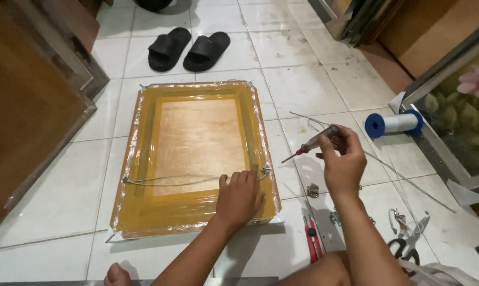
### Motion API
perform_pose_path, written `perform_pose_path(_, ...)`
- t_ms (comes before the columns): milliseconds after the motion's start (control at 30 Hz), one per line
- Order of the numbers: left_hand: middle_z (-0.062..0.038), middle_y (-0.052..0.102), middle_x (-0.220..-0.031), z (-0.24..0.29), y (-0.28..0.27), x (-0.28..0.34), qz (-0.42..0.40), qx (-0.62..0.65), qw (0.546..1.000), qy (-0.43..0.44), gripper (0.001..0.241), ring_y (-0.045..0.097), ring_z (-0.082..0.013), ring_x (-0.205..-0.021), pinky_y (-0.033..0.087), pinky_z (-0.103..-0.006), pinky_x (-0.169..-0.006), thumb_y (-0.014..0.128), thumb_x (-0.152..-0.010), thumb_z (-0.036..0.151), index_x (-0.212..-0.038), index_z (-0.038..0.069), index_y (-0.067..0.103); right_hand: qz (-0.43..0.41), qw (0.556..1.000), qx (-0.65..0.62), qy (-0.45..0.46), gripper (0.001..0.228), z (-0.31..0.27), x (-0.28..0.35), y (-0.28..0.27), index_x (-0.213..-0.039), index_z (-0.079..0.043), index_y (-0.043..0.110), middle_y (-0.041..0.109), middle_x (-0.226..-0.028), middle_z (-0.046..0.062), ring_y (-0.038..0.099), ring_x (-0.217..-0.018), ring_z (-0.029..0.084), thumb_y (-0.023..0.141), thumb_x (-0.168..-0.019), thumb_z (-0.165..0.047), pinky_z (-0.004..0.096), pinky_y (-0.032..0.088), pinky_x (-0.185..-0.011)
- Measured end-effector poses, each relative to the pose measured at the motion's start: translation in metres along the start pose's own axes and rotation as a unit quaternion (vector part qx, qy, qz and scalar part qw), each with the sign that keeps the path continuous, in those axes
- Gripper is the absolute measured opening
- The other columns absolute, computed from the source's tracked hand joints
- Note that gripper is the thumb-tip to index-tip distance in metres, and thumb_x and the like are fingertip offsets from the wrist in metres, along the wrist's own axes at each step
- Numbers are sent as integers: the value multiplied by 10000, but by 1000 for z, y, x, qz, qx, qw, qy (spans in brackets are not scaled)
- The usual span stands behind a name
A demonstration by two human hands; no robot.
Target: The person sits on the floor and uses a screwdriver to attach a metal wire to the back of a wooden picture frame. They tighten the wire at both ends and then remove the excess wire.
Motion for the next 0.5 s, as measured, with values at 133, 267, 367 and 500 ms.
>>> perform_pose_path(133, -105, 687, -1232, -13, 30, -17, 10, 9, 1000, 3, 664, 702, -339, -1205, 516, -605, -1060, 718, -1046, 426, -1572, 80, 506, -15, 999, 5, -30, 377, 6, 1, 19, -1430, 4, 662, 740, -1216, 201, 758, -1096, 306, 787, -1078, -43, 369, 722, -785)
perform_pose_path(267, -51, 670, -1048, -31, 52, -27, -7, 73, 997, -29, 298, 738, -335, -1076, 597, -525, -927, 735, -1039, 309, -1271, 130, 679, -56, 991, 24, -123, 402, 7, 13, 40, -1423, -23, 703, 777, -1154, 184, 784, -1068, 312, 839, -1049, -82, 380, 724, -760)
perform_pose_path(367, -40, 671, -1003, -37, 58, -24, -6, 95, 994, -44, 173, 751, -335, -1050, 606, -515, -907, 728, -1031, 264, -1165, 160, 695, -66, 982, 36, -175, 417, 10, 22, 47, -1410, -47, 739, 801, -1125, 158, 810, -1035, 295, 870, -1015, -72, 368, 721, -725)
perform_pose_path(500, -68, 632, -1004, -29, 48, -11, 15, 93, 995, -39, 160, 716, -355, -1031, 583, -529, -911, 636, -1052, 272, -1164, 158, 633, -92, 974, 42, -202, 412, 4, 30, 53, -1406, -68, 753, 797, -1102, 120, 821, -1028, 282, 866, -1009, -66, 361, 726, -718)
Point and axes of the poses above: each hand's wrist, its own x-axis away from the middle knuckle, its own y-axis out of the palm, z = x × y, the point moved 6 cm from there along -x, towards the middle knuckle
